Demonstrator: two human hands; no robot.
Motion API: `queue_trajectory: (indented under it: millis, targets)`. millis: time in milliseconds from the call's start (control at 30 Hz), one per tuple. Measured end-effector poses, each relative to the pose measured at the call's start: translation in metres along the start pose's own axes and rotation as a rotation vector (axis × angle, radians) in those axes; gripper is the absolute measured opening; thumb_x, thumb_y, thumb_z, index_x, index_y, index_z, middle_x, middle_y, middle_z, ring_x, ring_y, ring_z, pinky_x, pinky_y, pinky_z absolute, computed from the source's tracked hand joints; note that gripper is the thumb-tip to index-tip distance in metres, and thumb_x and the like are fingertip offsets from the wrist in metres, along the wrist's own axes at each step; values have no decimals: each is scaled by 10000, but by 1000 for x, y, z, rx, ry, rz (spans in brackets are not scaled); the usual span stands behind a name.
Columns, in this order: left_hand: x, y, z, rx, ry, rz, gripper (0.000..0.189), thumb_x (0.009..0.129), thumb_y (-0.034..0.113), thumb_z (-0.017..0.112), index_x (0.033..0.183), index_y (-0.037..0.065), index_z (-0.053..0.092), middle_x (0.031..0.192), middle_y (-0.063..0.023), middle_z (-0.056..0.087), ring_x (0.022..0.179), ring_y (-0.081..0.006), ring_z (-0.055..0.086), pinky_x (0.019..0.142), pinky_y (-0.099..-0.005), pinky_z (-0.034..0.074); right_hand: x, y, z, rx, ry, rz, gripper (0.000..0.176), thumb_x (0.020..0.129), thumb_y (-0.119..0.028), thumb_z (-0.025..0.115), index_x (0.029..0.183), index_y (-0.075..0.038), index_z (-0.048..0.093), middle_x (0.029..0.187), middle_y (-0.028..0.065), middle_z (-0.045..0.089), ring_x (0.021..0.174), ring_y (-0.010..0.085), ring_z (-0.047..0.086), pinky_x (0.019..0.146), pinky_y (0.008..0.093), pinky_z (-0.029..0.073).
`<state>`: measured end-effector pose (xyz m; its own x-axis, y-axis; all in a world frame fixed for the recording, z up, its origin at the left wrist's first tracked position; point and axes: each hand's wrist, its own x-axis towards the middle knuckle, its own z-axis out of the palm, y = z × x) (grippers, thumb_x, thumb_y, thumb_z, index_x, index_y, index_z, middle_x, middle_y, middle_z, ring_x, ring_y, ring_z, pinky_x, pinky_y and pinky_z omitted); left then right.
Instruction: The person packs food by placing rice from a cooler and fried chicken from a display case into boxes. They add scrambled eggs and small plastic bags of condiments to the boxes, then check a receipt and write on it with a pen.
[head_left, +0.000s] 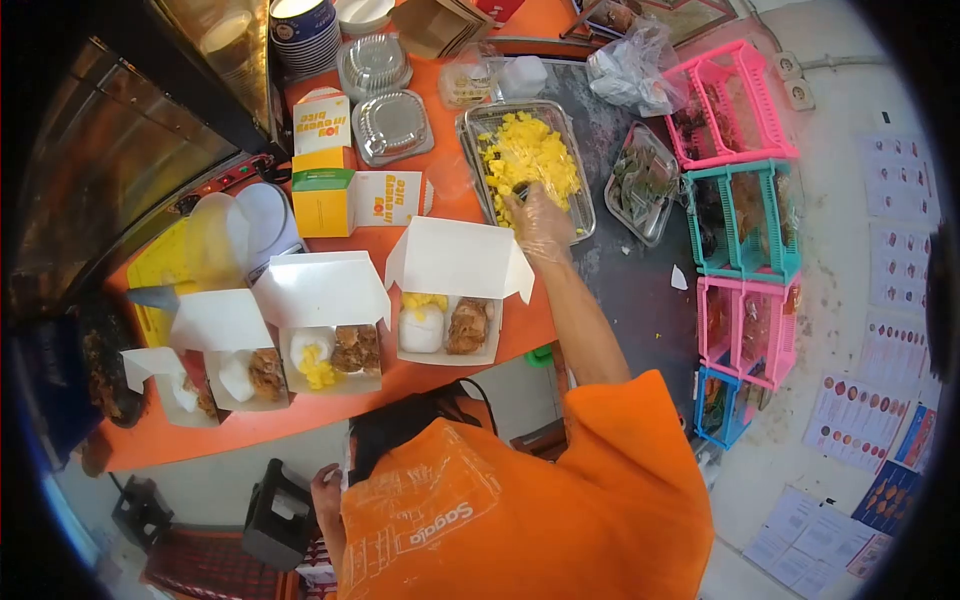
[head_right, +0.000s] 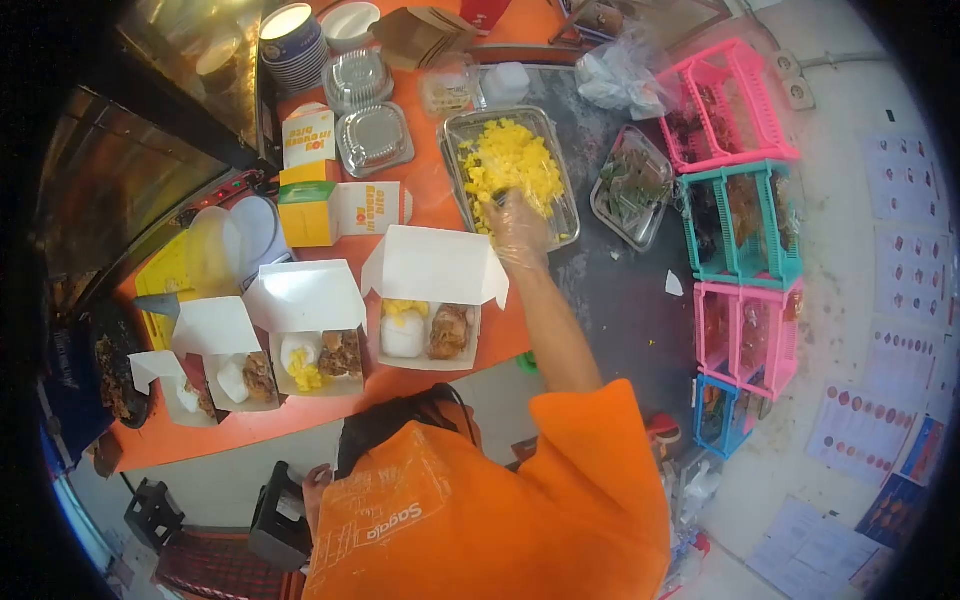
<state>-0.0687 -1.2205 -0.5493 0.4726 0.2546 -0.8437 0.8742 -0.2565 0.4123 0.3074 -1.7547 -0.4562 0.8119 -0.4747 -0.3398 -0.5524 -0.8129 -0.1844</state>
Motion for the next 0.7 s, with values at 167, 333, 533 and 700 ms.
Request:
queue_trajectory:
  millis: [167,333,533,700]
  targets:
    - [-11,30,-2,48,-7,49,264,862,85,633,1109,6,685,618,40,521,560,-59,434,493,-256,333,51,79,45,261,81,-40,808,810,-705,601,1080,57,599,946,263,684,878,366,689,765,475,521]
    - [-10,29,-2,78,27,73,252,867,88,620,1096,6,686,622,27,547,554,-61,456,499,-257,355,48,68,5,165,-61,75,874,770,-777,582,899,84,665,806,211,679,752,307,663,700,462,484]
    - [-8,32,-19,132,97,159,306,837,125,644,1121,14,672,567,-36,561,542,-85,502,502,-288,389,40,72,14,329,33,-210,627,813,-588,698,1016,5,689,879,158,690,741,267,650,688,431,500]
    - [-3,69,-65,363,255,336,475,826,190,674,1273,57,586,599,-148,613,525,-270,595,513,-410,444,9,51,-12,1064,-333,195,452,983,-445,523,1212,-60,583,935,110,640,810,219,600,673,377,494]
